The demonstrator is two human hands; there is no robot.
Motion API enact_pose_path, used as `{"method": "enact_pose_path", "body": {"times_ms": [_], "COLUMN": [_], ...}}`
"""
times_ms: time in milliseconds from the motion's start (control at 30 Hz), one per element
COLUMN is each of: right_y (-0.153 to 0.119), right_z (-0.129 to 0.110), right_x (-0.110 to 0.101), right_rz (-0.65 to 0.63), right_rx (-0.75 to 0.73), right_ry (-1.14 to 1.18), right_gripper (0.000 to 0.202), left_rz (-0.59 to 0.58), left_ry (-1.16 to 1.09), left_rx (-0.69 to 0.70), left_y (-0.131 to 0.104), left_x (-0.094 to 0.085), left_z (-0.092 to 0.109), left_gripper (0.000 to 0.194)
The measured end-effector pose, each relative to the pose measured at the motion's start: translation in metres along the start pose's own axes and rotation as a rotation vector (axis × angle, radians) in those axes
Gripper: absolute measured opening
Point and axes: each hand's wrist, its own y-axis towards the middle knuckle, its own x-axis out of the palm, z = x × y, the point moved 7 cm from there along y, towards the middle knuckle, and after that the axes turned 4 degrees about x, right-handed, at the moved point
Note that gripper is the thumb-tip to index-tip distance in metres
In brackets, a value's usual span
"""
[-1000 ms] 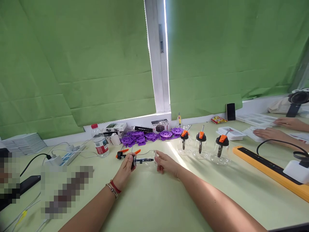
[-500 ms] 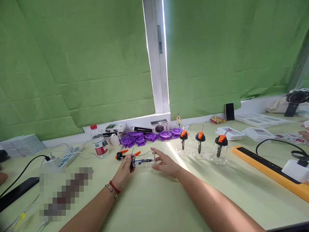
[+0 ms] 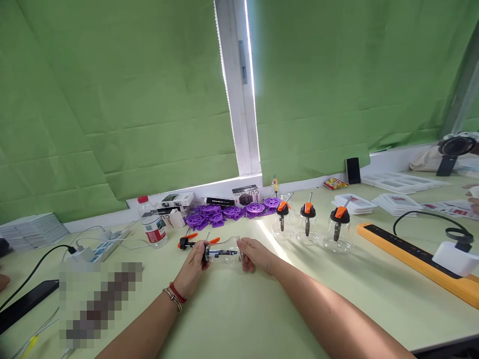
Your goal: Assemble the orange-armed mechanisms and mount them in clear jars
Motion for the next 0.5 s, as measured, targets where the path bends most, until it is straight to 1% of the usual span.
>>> {"method": "enact_pose_path", "body": {"times_ms": [67, 100, 133, 200, 233, 267, 300, 367, 433, 500], "right_y": [-0.003, -0.006, -0.009, -0.016, -0.019, -0.020, -0.021, -0.021, -0.021, -0.020], "right_z": [-0.006, -0.012, -0.019, -0.030, -0.034, -0.036, -0.037, -0.038, -0.038, -0.038], "right_x": [-0.004, -0.005, -0.004, 0.001, 0.005, 0.007, 0.008, 0.006, 0.003, 0.000], "right_rz": [0.071, 0.100, 0.118, 0.120, 0.119, 0.123, 0.137, 0.161, 0.165, 0.150], "right_rx": [-0.093, -0.176, -0.276, -0.482, -0.563, -0.620, -0.654, -0.678, -0.675, -0.662], "right_ry": [-0.103, -0.182, -0.280, -0.512, -0.625, -0.720, -0.787, -0.840, -0.813, -0.742], "right_gripper": [0.069, 0.071, 0.078, 0.095, 0.098, 0.095, 0.088, 0.073, 0.069, 0.071], "left_rz": [0.015, 0.028, 0.044, 0.081, 0.092, 0.095, 0.095, 0.088, 0.080, 0.071], "left_ry": [-0.004, -0.008, -0.014, -0.030, -0.042, -0.054, -0.064, -0.076, -0.073, -0.062], "left_rx": [-0.004, -0.007, -0.010, -0.018, -0.022, -0.025, -0.030, -0.037, -0.039, -0.037], "left_y": [0.001, 0.002, 0.003, 0.004, 0.004, 0.004, 0.004, 0.004, 0.004, 0.003], "left_x": [-0.003, -0.005, -0.007, -0.011, -0.012, -0.013, -0.013, -0.011, -0.010, -0.008], "left_z": [0.002, 0.003, 0.003, 0.004, 0.004, 0.003, 0.003, 0.002, 0.001, 0.002], "left_gripper": [0.050, 0.050, 0.050, 0.050, 0.049, 0.049, 0.048, 0.048, 0.048, 0.047]}}
